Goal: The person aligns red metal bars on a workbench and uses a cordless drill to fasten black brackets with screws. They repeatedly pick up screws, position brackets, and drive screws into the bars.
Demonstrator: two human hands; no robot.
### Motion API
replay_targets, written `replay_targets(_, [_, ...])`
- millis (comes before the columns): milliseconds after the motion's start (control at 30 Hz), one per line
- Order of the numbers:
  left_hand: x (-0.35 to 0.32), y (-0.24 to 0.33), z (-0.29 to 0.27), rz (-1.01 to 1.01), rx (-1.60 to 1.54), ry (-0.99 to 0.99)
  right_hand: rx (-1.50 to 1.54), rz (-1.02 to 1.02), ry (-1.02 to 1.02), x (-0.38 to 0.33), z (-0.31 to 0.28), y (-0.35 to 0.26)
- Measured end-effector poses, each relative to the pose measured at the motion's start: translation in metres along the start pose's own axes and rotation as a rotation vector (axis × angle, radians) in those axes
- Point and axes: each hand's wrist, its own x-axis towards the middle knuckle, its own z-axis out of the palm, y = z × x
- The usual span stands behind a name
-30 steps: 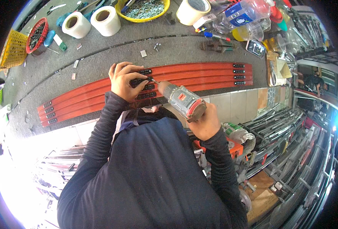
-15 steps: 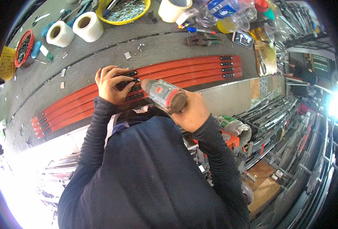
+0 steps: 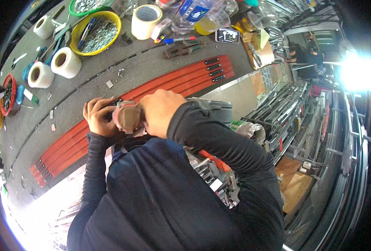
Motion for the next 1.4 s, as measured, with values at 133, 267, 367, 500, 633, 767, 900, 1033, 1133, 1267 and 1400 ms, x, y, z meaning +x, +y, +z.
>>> replay_targets(133, [0.000, 0.001, 0.000, -0.031, 0.007, -0.008, -0.023, 0.058, -0.077, 0.002, -0.012, -0.014])
replay_targets(267, [-0.001, 0.000, -0.001, -0.021, 0.010, -0.017, -0.040, 0.067, -0.085, 0.003, -0.012, -0.022])
replay_targets(367, [-0.001, 0.000, 0.001, -0.022, -0.006, -0.001, -0.057, 0.045, -0.094, 0.007, -0.008, -0.016])
replay_targets(500, [0.000, 0.000, 0.000, 0.001, -0.014, 0.018, -0.076, -0.039, 0.019, 0.000, -0.004, -0.007])
replay_targets(633, [0.001, 0.002, -0.004, 0.005, -0.016, 0.016, 0.149, -0.128, 0.117, -0.035, -0.012, 0.016])
replay_targets(767, [0.001, 0.008, -0.009, -0.030, 0.000, -0.027, 0.452, -0.238, 0.370, -0.110, -0.001, 0.058])
replay_targets(900, [0.005, 0.013, -0.013, -0.032, 0.019, -0.043, 0.471, 0.002, 0.323, -0.176, 0.054, 0.100])
replay_targets(1033, [0.017, 0.010, -0.012, -0.141, -0.021, -0.061, 0.994, 0.247, 0.511, -0.217, 0.104, 0.111])
replay_targets(1133, [0.038, 0.000, -0.007, -0.201, 0.055, -0.057, 0.902, 0.363, 0.368, -0.233, 0.124, 0.138])
replay_targets(1267, [0.080, -0.011, 0.010, -0.176, 0.163, -0.028, 1.098, 0.648, 0.291, -0.229, 0.202, 0.197])
replay_targets(1400, [0.104, -0.008, 0.031, -0.155, 0.264, -0.020, 0.856, 0.747, 0.797, -0.179, 0.359, 0.225])
